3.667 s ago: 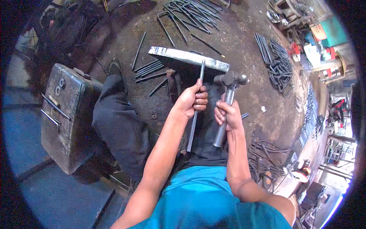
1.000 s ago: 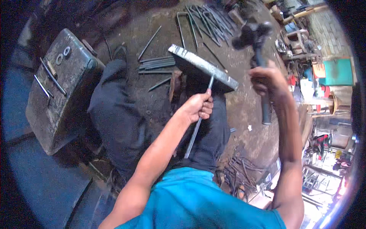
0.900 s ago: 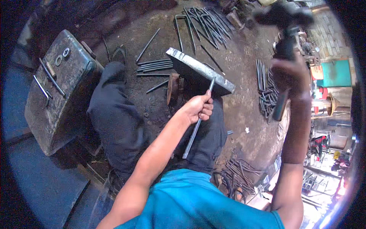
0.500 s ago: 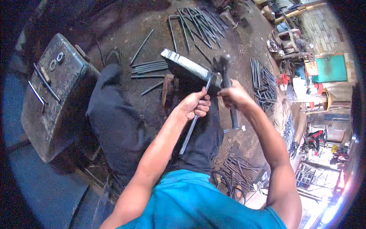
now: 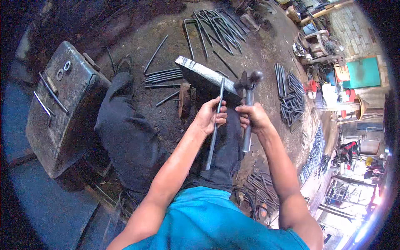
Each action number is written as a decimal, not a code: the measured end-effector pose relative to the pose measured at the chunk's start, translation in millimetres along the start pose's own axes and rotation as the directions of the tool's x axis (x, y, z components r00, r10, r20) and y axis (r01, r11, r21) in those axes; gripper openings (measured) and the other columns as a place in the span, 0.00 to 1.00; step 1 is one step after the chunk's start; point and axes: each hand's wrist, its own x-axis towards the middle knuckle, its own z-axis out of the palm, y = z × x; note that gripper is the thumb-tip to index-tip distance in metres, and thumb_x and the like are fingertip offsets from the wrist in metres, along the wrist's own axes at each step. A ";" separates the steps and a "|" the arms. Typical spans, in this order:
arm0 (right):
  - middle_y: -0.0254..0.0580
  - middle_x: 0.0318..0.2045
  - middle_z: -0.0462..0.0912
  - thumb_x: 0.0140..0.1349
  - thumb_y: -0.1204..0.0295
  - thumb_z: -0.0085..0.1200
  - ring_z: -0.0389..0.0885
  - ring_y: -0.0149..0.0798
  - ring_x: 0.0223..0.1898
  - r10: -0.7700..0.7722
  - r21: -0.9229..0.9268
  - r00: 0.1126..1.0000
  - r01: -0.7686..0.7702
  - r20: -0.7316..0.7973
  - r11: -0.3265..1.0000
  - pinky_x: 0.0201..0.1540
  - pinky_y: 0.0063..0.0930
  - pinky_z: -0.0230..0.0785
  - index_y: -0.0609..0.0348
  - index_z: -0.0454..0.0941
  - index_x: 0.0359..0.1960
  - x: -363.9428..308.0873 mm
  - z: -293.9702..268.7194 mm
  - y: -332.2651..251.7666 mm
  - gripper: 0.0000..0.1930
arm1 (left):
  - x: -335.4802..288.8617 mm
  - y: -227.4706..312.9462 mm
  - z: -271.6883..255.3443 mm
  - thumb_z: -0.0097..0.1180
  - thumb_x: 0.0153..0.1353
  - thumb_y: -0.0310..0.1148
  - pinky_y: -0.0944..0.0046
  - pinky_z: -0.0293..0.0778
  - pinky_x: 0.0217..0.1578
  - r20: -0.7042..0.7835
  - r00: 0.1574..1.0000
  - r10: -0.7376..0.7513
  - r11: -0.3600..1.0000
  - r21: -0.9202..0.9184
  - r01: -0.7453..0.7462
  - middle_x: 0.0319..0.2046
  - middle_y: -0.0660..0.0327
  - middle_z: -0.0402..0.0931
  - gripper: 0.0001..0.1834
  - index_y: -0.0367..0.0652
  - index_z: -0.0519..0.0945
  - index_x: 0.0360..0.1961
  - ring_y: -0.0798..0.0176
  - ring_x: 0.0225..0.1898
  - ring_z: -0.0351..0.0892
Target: Hammering and bending a metal rod against a metal block in a workshop.
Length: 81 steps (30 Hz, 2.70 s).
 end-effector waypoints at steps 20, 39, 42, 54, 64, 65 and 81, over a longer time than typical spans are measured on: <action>0.27 0.12 0.63 0.53 0.75 0.58 0.60 0.24 0.09 0.007 0.020 0.999 -0.008 0.052 1.000 0.10 0.21 0.54 0.52 0.65 0.20 1.6 -11.0 1.7 0.12 | -22.6 -23.8 5.5 0.34 0.69 0.54 0.75 0.55 0.12 -0.082 0.996 -0.020 0.916 0.398 0.051 0.17 0.73 0.61 0.23 0.47 0.70 0.44 0.77 0.13 0.54; 0.26 0.11 0.60 0.53 0.75 0.58 0.59 0.25 0.08 0.004 0.027 0.999 -0.005 0.033 1.000 0.10 0.22 0.53 0.51 0.64 0.28 3.9 -12.1 3.4 0.12 | -20.4 -25.1 12.5 0.37 0.68 0.55 0.72 0.54 0.13 -0.330 0.942 0.067 0.881 0.462 0.100 0.14 0.74 0.57 0.21 0.49 0.68 0.34 0.75 0.13 0.54; 0.26 0.12 0.61 0.53 0.75 0.58 0.60 0.25 0.08 0.005 0.054 0.999 -0.007 0.050 0.999 0.10 0.22 0.53 0.51 0.64 0.28 3.9 -12.2 2.2 0.12 | -17.8 -20.6 7.3 0.37 0.68 0.55 0.73 0.52 0.12 -0.216 0.976 -0.018 0.916 0.388 0.103 0.13 0.75 0.55 0.21 0.49 0.67 0.31 0.76 0.11 0.50; 0.26 0.13 0.61 0.49 0.82 0.55 0.58 0.23 0.08 0.032 -0.043 0.999 -0.034 -0.034 0.998 0.09 0.20 0.52 0.53 0.64 0.25 -5.7 10.2 -40.2 0.12 | -26.9 -18.4 23.9 0.38 0.70 0.49 0.76 0.49 0.12 -0.174 0.979 -0.106 0.966 0.214 0.142 0.16 0.73 0.53 0.17 0.48 0.64 0.31 0.77 0.14 0.50; 0.30 0.15 0.67 0.49 0.74 0.59 0.62 0.26 0.09 -0.561 -0.331 0.828 0.524 -0.018 0.785 0.11 0.22 0.53 0.55 0.67 0.34 -85.8 30.2 -137.3 0.13 | -36.2 -22.2 31.4 0.37 0.71 0.48 0.75 0.46 0.11 -0.273 0.961 0.045 0.921 0.384 0.066 0.16 0.74 0.51 0.17 0.49 0.65 0.29 0.77 0.13 0.48; 0.30 0.15 0.67 0.49 0.74 0.59 0.62 0.26 0.09 -0.554 -0.335 0.832 0.517 -0.018 0.788 0.11 0.22 0.53 0.55 0.67 0.34 -78.9 30.3 -129.9 0.13 | -36.7 -22.5 31.8 0.36 0.71 0.48 0.75 0.46 0.12 -0.291 0.954 0.066 0.913 0.404 0.060 0.15 0.74 0.51 0.17 0.49 0.65 0.29 0.78 0.13 0.48; 0.34 0.16 0.71 0.58 0.67 0.51 0.66 0.27 0.13 -0.611 -0.441 0.779 0.504 -0.140 0.743 0.18 0.20 0.56 0.65 0.74 0.31 -84.0 35.3 -145.3 0.11 | -51.8 -10.9 17.9 0.39 0.70 0.48 0.75 0.48 0.13 -0.301 0.952 0.060 0.899 0.430 0.080 0.17 0.74 0.53 0.17 0.48 0.65 0.30 0.78 0.15 0.50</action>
